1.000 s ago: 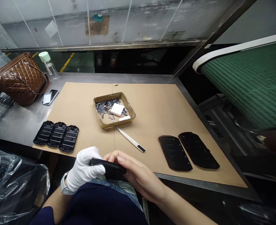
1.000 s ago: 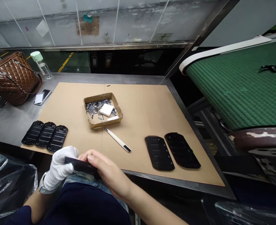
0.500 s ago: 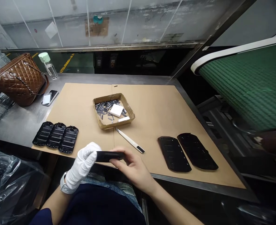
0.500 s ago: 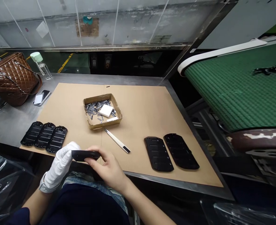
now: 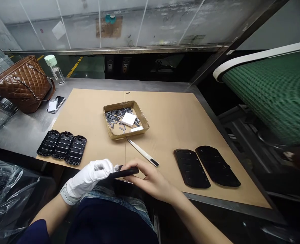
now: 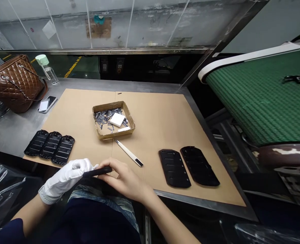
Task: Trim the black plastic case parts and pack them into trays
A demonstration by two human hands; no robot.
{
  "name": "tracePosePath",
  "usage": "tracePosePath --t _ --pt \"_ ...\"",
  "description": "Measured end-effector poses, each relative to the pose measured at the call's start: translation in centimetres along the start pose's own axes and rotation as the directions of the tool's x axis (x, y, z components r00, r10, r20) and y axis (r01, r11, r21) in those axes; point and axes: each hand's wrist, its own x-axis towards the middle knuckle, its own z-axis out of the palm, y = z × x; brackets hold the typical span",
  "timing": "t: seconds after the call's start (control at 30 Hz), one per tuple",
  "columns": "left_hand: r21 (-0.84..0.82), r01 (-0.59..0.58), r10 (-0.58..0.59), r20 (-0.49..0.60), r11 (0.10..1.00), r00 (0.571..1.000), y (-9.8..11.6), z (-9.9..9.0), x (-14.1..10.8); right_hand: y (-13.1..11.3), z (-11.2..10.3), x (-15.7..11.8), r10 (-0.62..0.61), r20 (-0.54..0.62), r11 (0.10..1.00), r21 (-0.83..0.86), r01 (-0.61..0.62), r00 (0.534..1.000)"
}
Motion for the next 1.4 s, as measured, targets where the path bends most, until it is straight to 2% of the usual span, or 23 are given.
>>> tracePosePath --t 0.17,0.3,0.47,0.6,0.8,0.93,1.13,1.2,1.27,1.33,1.4 --pt "0.066 0.108 -0.112 0.05 0.992 0.992 0.1 0.0 0.0 0.0 -0.6 -0.2 0.021 0.085 0.999 -0.039 -0.017 0.996" --pt "0.149 0.19 -0.195 0.019 0.971 0.981 0.2 0.1 0.0 0.3 -0.7 -0.2 -0.006 0.132 0.994 -0.108 0.021 0.991" --pt "0.233 0.231 -0.235 -0.012 0.945 0.972 -0.4 0.0 0.3 0.9 -0.5 -0.2 -0.037 0.158 0.981 -0.182 0.066 0.987" --pt "0.276 0.242 -0.242 -0.035 0.93 0.97 -1.8 -0.5 0.5 1.1 -0.3 -0.3 -0.04 0.19 0.961 -0.261 0.09 0.981" --pt "0.232 0.254 -0.259 -0.008 0.939 0.966 -3.4 -0.8 1.0 1.5 0.6 -0.3 0.017 0.224 0.91 -0.407 0.078 0.974" --pt "0.199 0.236 -0.236 -0.025 0.951 0.971 -3.4 -0.4 1.5 1.4 1.4 0.2 0.004 0.25 0.864 -0.488 0.122 0.968" --pt "0.181 0.216 -0.197 -0.116 0.96 0.974 -2.8 -0.1 1.9 1.2 2.1 1.2 -0.029 0.282 0.829 -0.529 0.181 0.959" --pt "0.143 0.214 -0.2 -0.107 0.966 0.974 -2.9 -0.1 1.9 1.6 2.3 1.3 -0.063 0.261 0.837 -0.512 0.193 0.963" --pt "0.075 0.216 -0.211 -0.075 0.973 0.975 -3.2 -0.2 1.9 2.4 2.7 1.0 -0.098 0.191 0.845 -0.502 0.182 0.977" --pt "0.007 0.215 -0.214 -0.051 0.977 0.975 -3.7 -0.2 1.9 3.3 3.2 0.7 -0.138 0.068 0.844 -0.515 0.153 0.988" --pt "-0.05 0.195 -0.197 -0.041 0.98 0.98 -4.3 -0.2 1.8 4.2 3.8 0.3 -0.19 -0.072 0.831 -0.542 0.121 0.979"
